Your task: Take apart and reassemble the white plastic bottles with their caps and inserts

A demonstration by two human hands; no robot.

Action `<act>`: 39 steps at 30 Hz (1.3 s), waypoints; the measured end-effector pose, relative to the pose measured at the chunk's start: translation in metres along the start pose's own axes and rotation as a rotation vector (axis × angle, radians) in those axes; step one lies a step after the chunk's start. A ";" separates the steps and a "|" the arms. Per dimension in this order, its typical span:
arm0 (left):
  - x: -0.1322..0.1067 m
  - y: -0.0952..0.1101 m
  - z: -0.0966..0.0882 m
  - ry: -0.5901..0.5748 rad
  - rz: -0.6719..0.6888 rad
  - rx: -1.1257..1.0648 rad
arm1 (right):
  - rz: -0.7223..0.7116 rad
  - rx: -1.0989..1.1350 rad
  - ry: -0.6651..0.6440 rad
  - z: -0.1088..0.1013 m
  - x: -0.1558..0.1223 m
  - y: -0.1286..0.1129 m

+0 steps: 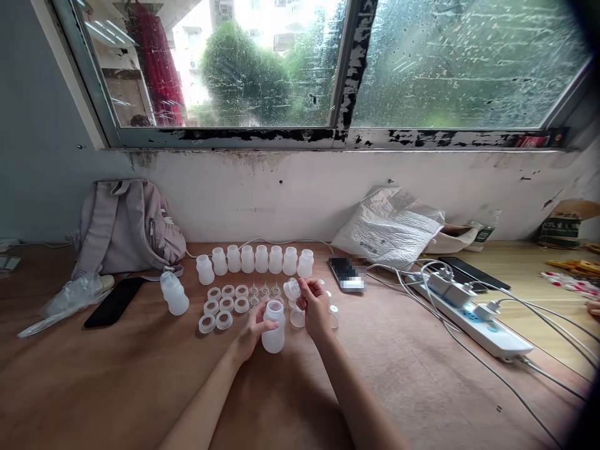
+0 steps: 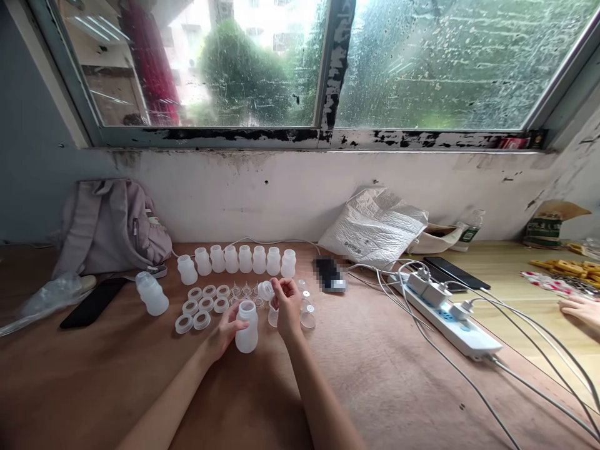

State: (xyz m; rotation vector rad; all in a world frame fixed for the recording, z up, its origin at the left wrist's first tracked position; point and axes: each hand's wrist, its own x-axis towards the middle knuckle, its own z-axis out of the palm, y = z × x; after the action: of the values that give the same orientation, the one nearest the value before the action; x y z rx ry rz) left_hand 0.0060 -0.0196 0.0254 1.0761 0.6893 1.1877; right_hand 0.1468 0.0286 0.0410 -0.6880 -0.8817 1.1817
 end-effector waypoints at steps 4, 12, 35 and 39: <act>-0.002 -0.001 0.004 0.034 0.039 0.112 | -0.003 -0.011 0.009 -0.002 0.001 0.001; -0.012 0.050 -0.019 0.131 0.105 0.723 | 0.010 -0.036 0.071 -0.006 0.003 0.005; 0.035 0.154 -0.147 0.418 -0.429 1.971 | -0.213 -0.631 -0.163 0.008 -0.011 0.007; 0.041 0.154 -0.147 0.371 -0.512 2.015 | -0.216 -0.698 -0.192 0.010 -0.013 0.006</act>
State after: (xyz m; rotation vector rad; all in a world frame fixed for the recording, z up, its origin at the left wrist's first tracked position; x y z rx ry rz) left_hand -0.1715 0.0643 0.1172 1.9727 2.4684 -0.1836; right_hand 0.1336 0.0179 0.0378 -1.0141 -1.5200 0.7397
